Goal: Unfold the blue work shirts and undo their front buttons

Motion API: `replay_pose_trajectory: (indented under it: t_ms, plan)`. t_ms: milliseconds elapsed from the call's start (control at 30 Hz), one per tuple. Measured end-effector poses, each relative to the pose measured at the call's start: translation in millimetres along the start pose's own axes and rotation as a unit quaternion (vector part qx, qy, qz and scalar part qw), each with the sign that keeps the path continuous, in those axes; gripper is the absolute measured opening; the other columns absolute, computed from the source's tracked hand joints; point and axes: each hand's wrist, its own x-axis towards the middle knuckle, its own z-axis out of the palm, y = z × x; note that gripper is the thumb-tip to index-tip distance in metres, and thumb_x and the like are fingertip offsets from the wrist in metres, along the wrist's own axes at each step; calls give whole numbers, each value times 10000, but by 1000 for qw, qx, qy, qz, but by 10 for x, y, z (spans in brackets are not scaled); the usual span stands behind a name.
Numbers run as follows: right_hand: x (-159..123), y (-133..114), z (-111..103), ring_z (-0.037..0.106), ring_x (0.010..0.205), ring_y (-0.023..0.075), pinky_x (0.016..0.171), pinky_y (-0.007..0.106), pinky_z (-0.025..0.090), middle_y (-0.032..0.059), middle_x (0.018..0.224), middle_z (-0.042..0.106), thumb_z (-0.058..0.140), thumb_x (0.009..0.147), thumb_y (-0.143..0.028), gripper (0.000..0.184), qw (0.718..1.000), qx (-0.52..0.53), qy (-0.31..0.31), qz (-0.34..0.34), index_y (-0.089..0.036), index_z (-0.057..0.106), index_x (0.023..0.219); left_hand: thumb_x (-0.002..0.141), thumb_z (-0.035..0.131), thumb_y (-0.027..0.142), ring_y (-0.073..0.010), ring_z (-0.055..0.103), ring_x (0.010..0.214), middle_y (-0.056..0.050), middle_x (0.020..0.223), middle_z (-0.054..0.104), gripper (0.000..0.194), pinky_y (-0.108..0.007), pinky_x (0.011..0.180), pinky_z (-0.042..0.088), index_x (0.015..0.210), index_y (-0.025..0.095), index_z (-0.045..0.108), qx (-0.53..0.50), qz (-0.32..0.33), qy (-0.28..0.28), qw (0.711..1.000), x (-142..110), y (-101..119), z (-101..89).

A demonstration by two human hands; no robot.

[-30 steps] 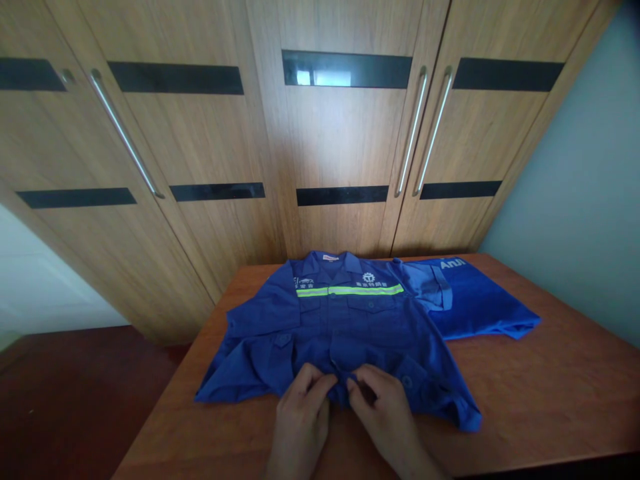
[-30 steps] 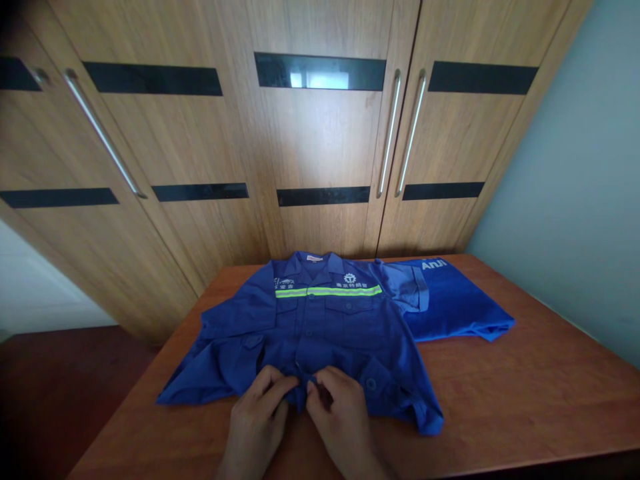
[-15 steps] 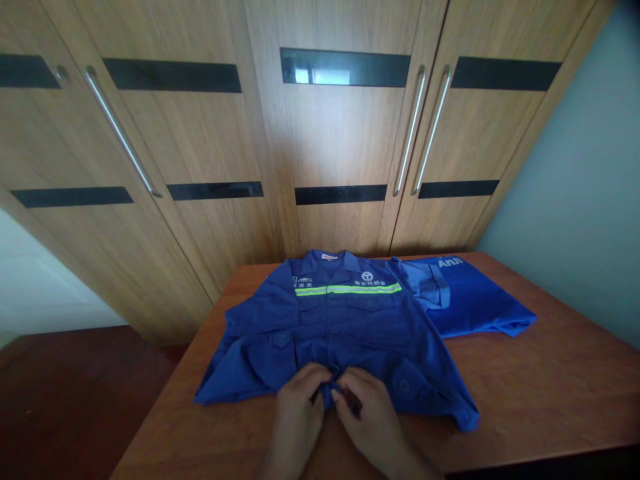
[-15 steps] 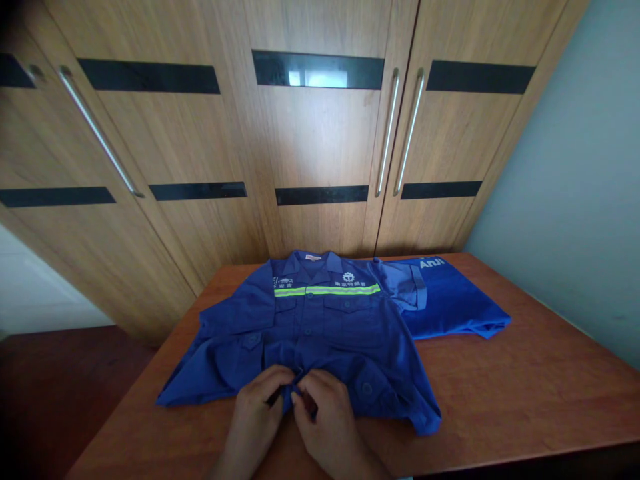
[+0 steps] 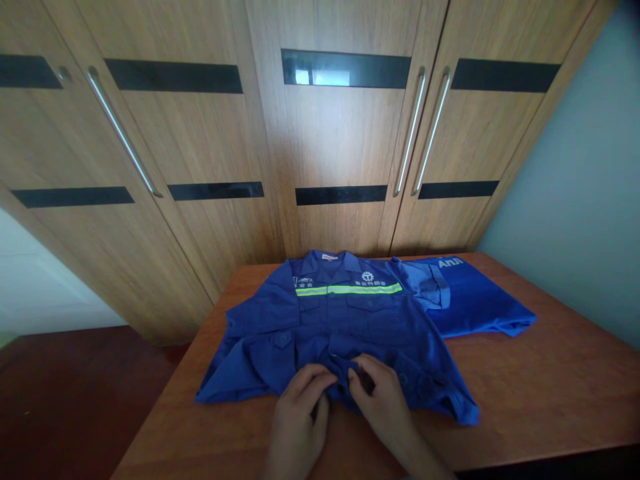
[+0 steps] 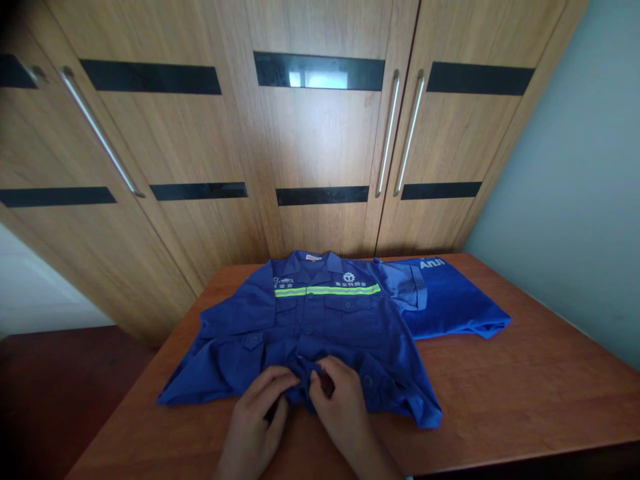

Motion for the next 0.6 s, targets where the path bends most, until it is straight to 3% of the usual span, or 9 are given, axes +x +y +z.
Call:
replay_pose_trajectory:
  t_ms: [200, 300, 433, 600]
  plan:
    - [-11, 12, -15, 533, 601, 131, 561, 221, 389, -10, 646, 556, 494, 868, -233, 199, 1000, -4, -19, -11, -189, 584, 696, 744, 392, -1, -180, 625, 972, -79, 1067, 641, 478, -308, 861, 527, 1099, 208, 635, 0, -6, -17, 1000, -42, 65, -54]
    - [-21, 25, 5, 568, 622, 145, 592, 235, 415, 2, 675, 604, 520, 813, -171, 131, 999, -37, -18, -9, -190, 641, 768, 810, 396, 52, -188, 625, 955, -83, 1045, 646, 380, -312, 837, 529, 1061, 203, 639, 1, -23, -23, 999, -17, 111, -44]
    - [-27, 41, 49, 595, 642, 161, 629, 254, 434, 19, 696, 645, 528, 738, -105, 163, 997, -79, 3, -4, -185, 669, 764, 851, 529, 207, -192, 634, 823, -54, 878, 648, 116, -301, 733, 534, 909, 205, 630, 59, -73, 2, 996, 24, 152, 54]
    - [-24, 27, 39, 600, 625, 154, 616, 244, 439, 18, 688, 656, 533, 713, -92, 187, 998, -60, -7, 4, -180, 691, 763, 844, 523, 173, -187, 636, 785, -45, 843, 639, 88, -304, 707, 537, 878, 199, 601, 96, -67, 18, 993, 12, 104, 147]
